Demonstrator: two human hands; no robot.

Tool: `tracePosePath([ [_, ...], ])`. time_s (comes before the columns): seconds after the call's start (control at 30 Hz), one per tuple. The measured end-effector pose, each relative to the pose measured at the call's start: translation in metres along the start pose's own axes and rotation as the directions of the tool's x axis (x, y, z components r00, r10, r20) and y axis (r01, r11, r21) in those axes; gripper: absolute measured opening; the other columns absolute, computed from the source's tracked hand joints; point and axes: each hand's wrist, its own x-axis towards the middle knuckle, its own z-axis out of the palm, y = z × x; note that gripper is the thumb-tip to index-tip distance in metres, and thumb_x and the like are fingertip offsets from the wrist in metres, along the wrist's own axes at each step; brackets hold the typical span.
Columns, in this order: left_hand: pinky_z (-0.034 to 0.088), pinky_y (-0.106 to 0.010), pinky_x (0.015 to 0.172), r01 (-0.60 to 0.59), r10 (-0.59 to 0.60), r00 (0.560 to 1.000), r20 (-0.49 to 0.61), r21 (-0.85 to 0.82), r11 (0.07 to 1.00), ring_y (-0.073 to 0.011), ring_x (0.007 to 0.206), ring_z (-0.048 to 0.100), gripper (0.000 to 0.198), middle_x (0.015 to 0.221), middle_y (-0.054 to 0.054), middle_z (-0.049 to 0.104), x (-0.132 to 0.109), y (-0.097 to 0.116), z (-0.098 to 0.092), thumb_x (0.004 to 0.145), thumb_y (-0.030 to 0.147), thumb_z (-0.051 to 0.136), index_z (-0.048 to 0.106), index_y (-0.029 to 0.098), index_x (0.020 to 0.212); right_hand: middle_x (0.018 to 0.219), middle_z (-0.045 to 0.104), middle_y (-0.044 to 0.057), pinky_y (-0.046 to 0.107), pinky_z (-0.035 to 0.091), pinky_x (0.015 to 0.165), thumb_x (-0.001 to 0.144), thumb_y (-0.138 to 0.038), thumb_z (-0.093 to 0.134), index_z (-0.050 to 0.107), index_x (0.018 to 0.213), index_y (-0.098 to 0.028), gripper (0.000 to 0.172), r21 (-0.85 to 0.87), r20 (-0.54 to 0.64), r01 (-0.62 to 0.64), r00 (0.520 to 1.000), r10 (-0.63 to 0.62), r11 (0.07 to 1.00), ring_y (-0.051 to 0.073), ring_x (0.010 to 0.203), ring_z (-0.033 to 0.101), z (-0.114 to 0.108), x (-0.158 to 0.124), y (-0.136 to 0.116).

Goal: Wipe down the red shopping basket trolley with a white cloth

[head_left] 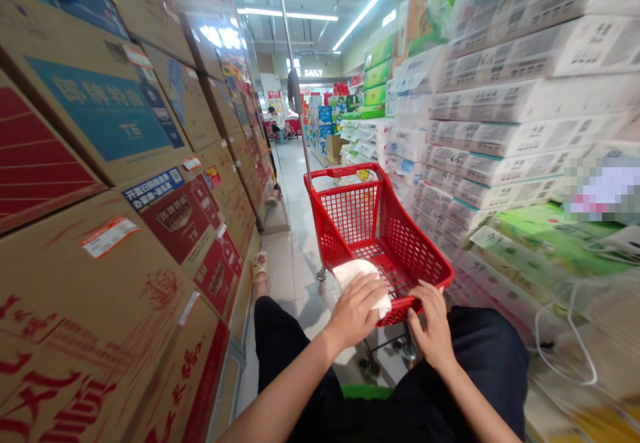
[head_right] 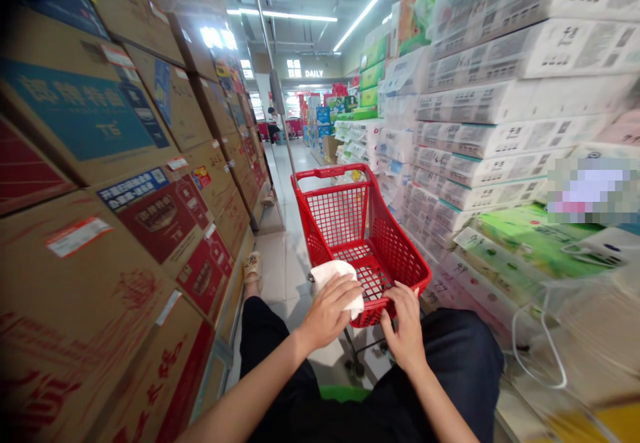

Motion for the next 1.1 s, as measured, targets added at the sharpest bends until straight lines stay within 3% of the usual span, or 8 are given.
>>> tracePosePath([
  [0.13,0.027,-0.047,0.125,-0.059,0.059,0.997,0.047,-0.007,0.998,-0.0201,0.14,0.045,0.049,0.141,-0.004,0.059,0.01,-0.019,-0.009,0.091,0.017,0.046,0.053,0.023,0.139,0.12,0.061,0.011,0.063,0.036,0.109,0.093,-0.031,0.052,0.055,0.12,-0.023,0.028,0.002,0.045,0.002,0.999,-0.002,1.0,0.034,0.129,0.049,-0.006,0.0,0.002],
  [0.3,0.03,-0.051,0.123,0.103,-0.1,0.99,-0.096,0.027,0.994,-0.0209,0.138,0.046,0.045,0.138,-0.007,0.06,0.03,-0.061,-0.022,0.092,0.013,0.041,0.057,0.021,0.133,0.122,0.061,0.011,0.063,0.037,0.109,0.093,-0.032,0.053,0.056,0.122,-0.024,0.03,0.002,0.08,0.012,0.997,-0.012,1.0,0.035,0.13,0.049,-0.005,0.003,0.0],
  [0.37,0.03,-0.051,0.123,0.124,-0.12,0.986,-0.113,0.035,0.992,-0.0213,0.139,0.045,0.045,0.137,-0.007,0.06,0.028,-0.056,-0.022,0.091,0.012,0.04,0.057,0.02,0.132,0.121,0.061,0.011,0.063,0.038,0.108,0.092,-0.032,0.053,0.056,0.122,-0.023,0.031,0.002,0.065,0.02,0.998,-0.02,1.0,0.035,0.13,0.049,-0.002,0.003,-0.001],
  [0.57,0.022,-0.049,0.126,0.034,-0.034,0.999,-0.016,0.006,0.999,-0.0219,0.136,0.047,0.046,0.133,-0.006,0.061,0.006,0.001,0.0,0.089,0.015,0.045,0.055,0.021,0.133,0.121,0.062,0.011,0.063,0.038,0.109,0.092,-0.033,0.053,0.056,0.12,-0.023,0.031,-0.006,0.062,0.017,0.998,-0.017,1.0,0.036,0.13,0.049,-0.002,0.007,0.006],
  [0.67,0.021,-0.048,0.126,0.007,-0.007,1.0,0.006,0.017,1.0,-0.0226,0.135,0.046,0.047,0.134,-0.006,0.061,0.005,0.017,0.008,0.089,0.018,0.046,0.053,0.021,0.135,0.122,0.062,0.011,0.062,0.037,0.11,0.093,-0.034,0.052,0.056,0.12,-0.023,0.029,-0.02,0.108,0.027,0.994,-0.024,0.999,0.033,0.132,0.049,-0.011,0.015,0.008],
  [0.87,0.025,-0.046,0.125,0.01,-0.011,1.0,0.011,0.097,0.995,-0.0214,0.131,0.05,0.044,0.134,-0.006,0.06,0.015,0.019,0.008,0.092,0.021,0.045,0.052,0.023,0.135,0.127,0.063,0.01,0.067,0.018,0.12,0.093,-0.04,0.056,0.056,0.127,-0.025,0.038,-0.191,0.199,0.106,0.978,-0.067,0.976,0.034,0.135,0.048,-0.019,0.026,-0.019],
  [0.97,0.028,-0.046,0.123,0.022,-0.023,1.0,0.006,0.105,0.994,-0.0219,0.129,0.052,0.041,0.132,-0.006,0.061,0.021,0.011,0.006,0.092,0.021,0.044,0.054,0.024,0.132,0.132,0.061,0.012,0.062,0.03,0.117,0.094,-0.039,0.054,0.052,0.135,-0.023,0.044,-0.13,0.23,0.14,0.967,-0.108,0.981,0.032,0.131,0.052,-0.011,0.025,-0.03],
  [1.1,0.027,-0.046,0.123,0.071,-0.068,0.997,-0.036,0.099,0.993,-0.0207,0.136,0.046,0.043,0.136,-0.005,0.059,0.029,-0.01,-0.002,0.09,0.017,0.045,0.054,0.024,0.132,0.135,0.059,0.013,0.059,0.039,0.114,0.095,-0.035,0.053,0.049,0.139,-0.023,0.045,-0.054,0.235,0.15,0.963,-0.133,0.987,0.03,0.132,0.052,-0.002,0.026,-0.021],
])
